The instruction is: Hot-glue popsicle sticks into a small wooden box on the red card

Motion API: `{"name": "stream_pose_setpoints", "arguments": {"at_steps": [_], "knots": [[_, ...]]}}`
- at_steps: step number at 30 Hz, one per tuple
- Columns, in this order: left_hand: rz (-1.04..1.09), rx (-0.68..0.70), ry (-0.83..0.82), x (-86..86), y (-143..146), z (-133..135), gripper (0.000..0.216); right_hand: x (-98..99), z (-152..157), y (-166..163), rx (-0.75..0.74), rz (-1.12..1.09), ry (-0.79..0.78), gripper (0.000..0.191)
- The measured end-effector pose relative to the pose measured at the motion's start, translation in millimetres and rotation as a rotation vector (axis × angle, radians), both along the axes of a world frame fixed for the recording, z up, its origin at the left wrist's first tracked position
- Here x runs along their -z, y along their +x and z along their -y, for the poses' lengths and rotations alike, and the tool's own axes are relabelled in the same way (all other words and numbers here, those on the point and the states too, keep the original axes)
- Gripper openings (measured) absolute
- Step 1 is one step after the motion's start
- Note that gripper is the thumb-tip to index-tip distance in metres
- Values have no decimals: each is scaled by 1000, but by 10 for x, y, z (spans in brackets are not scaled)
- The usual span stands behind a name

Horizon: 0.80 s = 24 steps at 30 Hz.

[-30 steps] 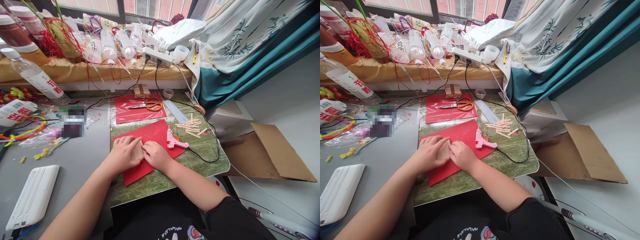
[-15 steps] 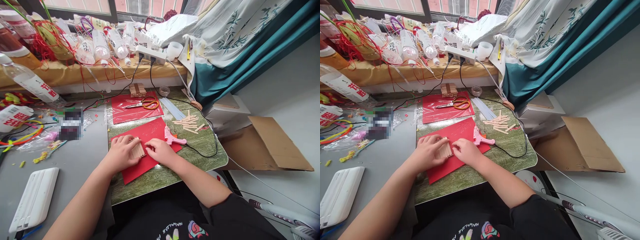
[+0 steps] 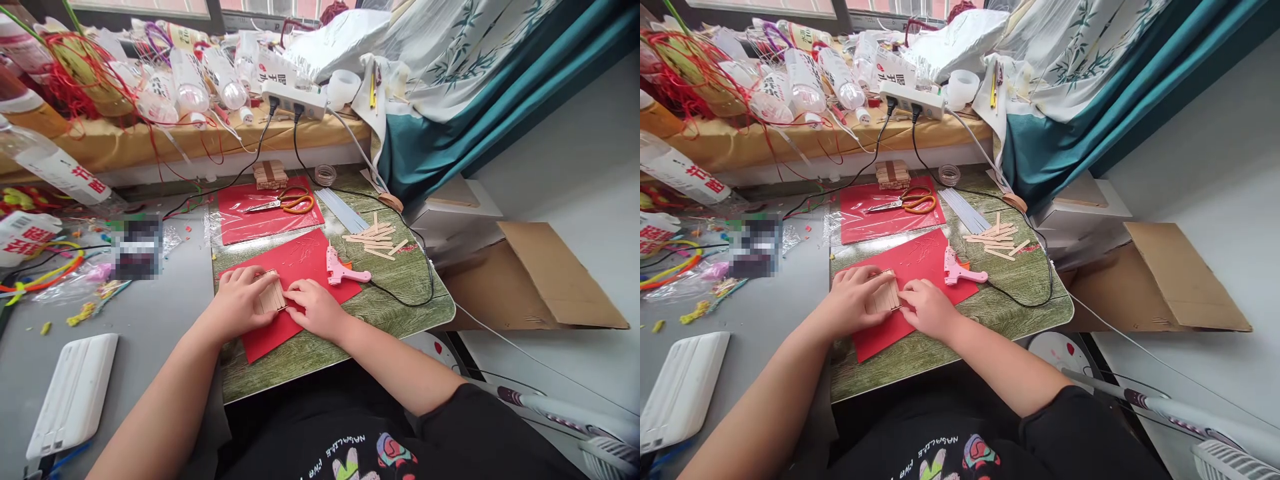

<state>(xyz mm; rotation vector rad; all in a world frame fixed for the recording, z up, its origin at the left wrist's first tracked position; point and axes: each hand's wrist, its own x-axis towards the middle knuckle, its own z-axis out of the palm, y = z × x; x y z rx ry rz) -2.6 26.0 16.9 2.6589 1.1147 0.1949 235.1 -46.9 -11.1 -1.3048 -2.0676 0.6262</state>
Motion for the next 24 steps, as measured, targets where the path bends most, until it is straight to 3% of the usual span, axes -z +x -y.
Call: {"name": "stream_pose_setpoints", "arguments": {"at_steps": [5, 19, 24], "knots": [[12, -4, -6, 13, -8, -13, 70, 17, -11, 3, -61, -23, 25, 43], [83, 27, -3, 0, -6, 7, 83, 15, -17, 17, -90, -19, 16, 37], [208, 64, -55, -100, -127, -61, 85, -17, 7, 25, -66, -10, 34, 40]]}}
